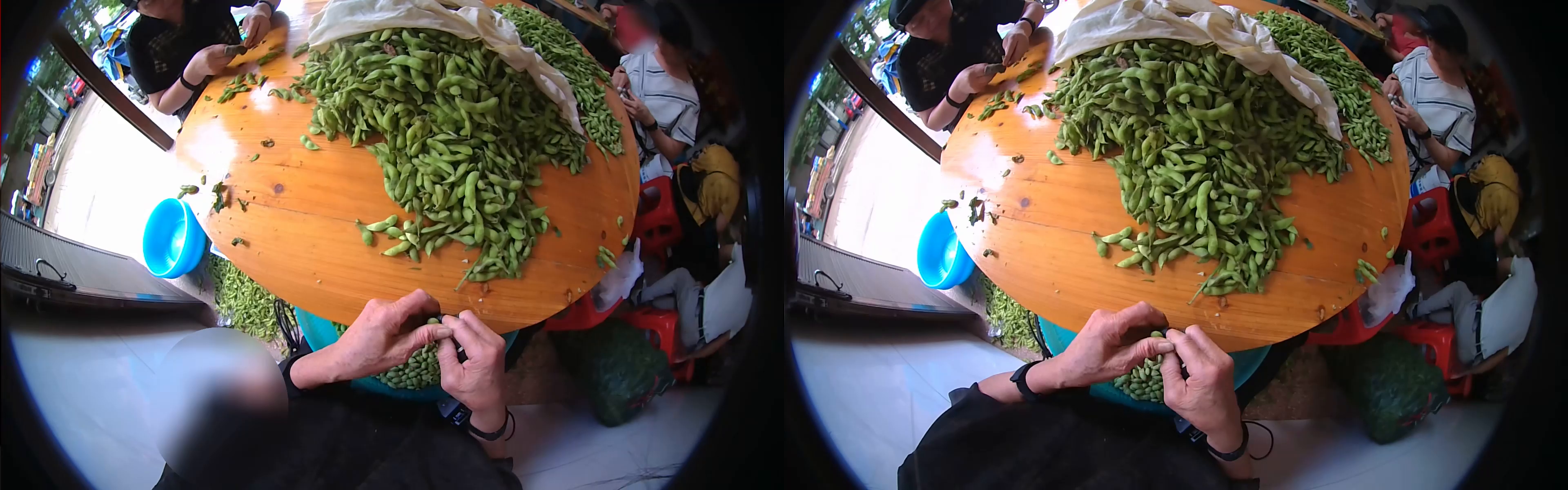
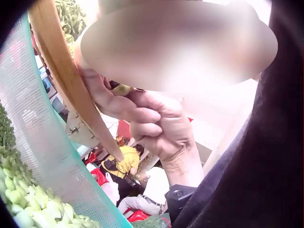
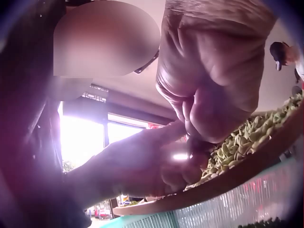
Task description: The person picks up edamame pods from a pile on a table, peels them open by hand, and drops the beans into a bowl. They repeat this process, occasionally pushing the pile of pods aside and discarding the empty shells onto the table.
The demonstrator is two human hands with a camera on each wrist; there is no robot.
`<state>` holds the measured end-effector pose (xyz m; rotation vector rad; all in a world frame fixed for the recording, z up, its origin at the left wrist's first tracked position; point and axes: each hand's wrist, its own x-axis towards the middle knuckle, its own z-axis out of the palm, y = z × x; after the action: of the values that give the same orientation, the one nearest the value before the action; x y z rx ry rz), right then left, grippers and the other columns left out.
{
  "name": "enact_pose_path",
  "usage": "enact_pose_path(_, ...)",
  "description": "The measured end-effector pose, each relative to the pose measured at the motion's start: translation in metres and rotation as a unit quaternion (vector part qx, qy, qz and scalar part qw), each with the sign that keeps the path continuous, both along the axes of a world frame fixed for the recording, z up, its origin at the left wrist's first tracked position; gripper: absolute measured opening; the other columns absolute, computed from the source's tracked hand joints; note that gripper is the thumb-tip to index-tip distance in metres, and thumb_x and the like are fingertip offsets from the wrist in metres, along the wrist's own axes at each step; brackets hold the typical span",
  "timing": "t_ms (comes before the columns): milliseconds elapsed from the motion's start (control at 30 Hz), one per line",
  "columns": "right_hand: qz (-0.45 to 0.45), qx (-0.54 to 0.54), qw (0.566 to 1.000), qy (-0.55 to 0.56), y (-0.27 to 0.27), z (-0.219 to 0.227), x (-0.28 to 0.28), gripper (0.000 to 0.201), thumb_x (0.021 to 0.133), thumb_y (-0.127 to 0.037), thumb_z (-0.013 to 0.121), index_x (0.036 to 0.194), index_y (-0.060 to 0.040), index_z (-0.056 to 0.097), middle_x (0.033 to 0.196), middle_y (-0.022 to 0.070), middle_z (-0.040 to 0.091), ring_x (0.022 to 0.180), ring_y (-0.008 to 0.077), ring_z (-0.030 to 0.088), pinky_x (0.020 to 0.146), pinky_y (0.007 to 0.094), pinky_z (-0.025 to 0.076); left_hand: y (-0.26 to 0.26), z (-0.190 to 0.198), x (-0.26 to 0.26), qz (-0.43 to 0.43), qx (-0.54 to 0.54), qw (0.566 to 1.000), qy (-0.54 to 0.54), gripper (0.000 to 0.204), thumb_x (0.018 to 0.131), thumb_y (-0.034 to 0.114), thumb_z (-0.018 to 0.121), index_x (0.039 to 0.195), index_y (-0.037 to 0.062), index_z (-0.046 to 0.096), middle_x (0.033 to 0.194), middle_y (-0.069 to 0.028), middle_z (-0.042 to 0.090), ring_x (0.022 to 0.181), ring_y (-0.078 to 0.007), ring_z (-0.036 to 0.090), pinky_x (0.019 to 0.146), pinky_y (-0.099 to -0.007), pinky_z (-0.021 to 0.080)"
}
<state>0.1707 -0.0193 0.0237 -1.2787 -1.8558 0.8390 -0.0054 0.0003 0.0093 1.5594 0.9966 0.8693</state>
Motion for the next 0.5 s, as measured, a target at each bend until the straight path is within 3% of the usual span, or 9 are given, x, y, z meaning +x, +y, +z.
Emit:
enact_pose_path(33,-0.002,0.007,1.000,-0.003,0.000,0.000,-0.001,0.018,0.080,0.004,0.063,0.098,0.0046,0.064,0.082,0.0157,0.059,0.072,0.0335,0.064,0.063,0.0372,0.050,-0.001,-0.001,-0.001,0.001,0.000,1.000,0.001,0.023,0.094,0.018,0.067,0.103,0.0019,0.054,0.062,-0.0117,0.060,0.056,-0.0218,0.064,0.049,-0.0367,0.046)
enact_pose_path(100,0.011,-0.004,1.000,0.007,0.002,-0.002,0.005,0.017,0.080,0.004,0.063,0.097,0.0042,0.065,0.083,0.0158,0.059,0.073,0.0334,0.064,0.063,0.0372,0.050,-0.003,-0.004,-0.001,-0.013,0.097,0.992,0.078,0.017,0.092,0.010,0.065,0.102,0.0009,0.054,0.064,-0.0178,0.060,0.058,-0.0341,0.063,0.051,-0.0419,0.047)
enact_pose_path(133,0.021,-0.010,1.000,0.009,0.004,-0.003,0.007,0.016,0.080,0.004,0.063,0.096,0.0044,0.065,0.083,0.0157,0.060,0.073,0.0333,0.064,0.063,0.0371,0.050,-0.003,0.000,-0.002,-0.022,0.085,0.993,0.077,0.016,0.091,0.005,0.063,0.103,0.0004,0.053,0.064,-0.0192,0.059,0.060,-0.0397,0.062,0.051,-0.0449,0.046)
enact_pose_path(267,0.012,-0.006,1.000,0.011,0.004,-0.003,0.009,0.015,0.081,0.004,0.063,0.096,0.0045,0.065,0.082,0.0152,0.060,0.073,0.0332,0.064,0.063,0.0371,0.050,-0.002,-0.005,-0.006,-0.038,0.107,0.990,0.089,0.020,0.093,0.006,0.060,0.109,0.0000,0.051,0.063,-0.0175,0.059,0.059,-0.0378,0.063,0.052,-0.0433,0.048)
enact_pose_path(333,0.002,0.002,1.000,-0.002,0.003,-0.002,0.007,0.016,0.081,0.004,0.063,0.097,0.0041,0.064,0.083,0.0156,0.059,0.072,0.0337,0.063,0.063,0.0371,0.050,0.000,0.000,-0.008,-0.088,-0.065,0.994,0.019,0.023,0.101,0.011,0.051,0.121,-0.0005,0.050,0.078,-0.0129,0.066,0.065,-0.0231,0.067,0.060,-0.0339,0.052)
enact_pose_path(367,-0.011,0.008,1.000,-0.015,0.002,-0.002,0.006,0.017,0.081,0.003,0.064,0.098,0.0037,0.064,0.084,0.0159,0.058,0.071,0.0341,0.063,0.063,0.0371,0.050,0.001,-0.001,-0.008,-0.088,-0.065,0.994,0.019,0.023,0.101,0.011,0.051,0.121,-0.0005,0.050,0.078,-0.0129,0.066,0.065,-0.0231,0.067,0.060,-0.0339,0.052)
enact_pose_path(433,-0.045,0.023,0.998,-0.026,-0.002,-0.006,-0.002,0.017,0.080,0.002,0.065,0.098,0.0047,0.064,0.083,0.0158,0.058,0.070,0.0321,0.062,0.063,0.0364,0.049,0.001,-0.005,-0.006,-0.070,-0.242,0.960,-0.124,0.026,0.106,0.017,0.044,0.126,-0.0002,0.047,0.089,-0.0101,0.067,0.074,-0.0165,0.067,0.066,-0.0305,0.053)
enact_pose_path(467,-0.078,0.039,0.995,-0.038,-0.004,-0.008,-0.006,0.018,0.080,0.001,0.066,0.097,0.0057,0.063,0.082,0.0157,0.057,0.068,0.0301,0.061,0.062,0.0356,0.049,-0.002,-0.019,-0.005,-0.062,-0.280,0.934,-0.212,0.028,0.106,0.020,0.042,0.127,0.0017,0.047,0.100,-0.0107,0.066,0.082,-0.0163,0.066,0.070,-0.0294,0.054)
enact_pose_path(500,-0.078,0.039,0.995,-0.038,-0.005,-0.006,-0.009,0.018,0.080,0.001,0.066,0.097,0.0057,0.063,0.082,0.0157,0.057,0.068,0.0301,0.061,0.062,0.0356,0.049,-0.002,-0.017,-0.004,-0.062,-0.280,0.934,-0.212,0.028,0.106,0.020,0.042,0.127,0.0017,0.047,0.100,-0.0107,0.066,0.082,-0.0163,0.066,0.070,-0.0294,0.054)
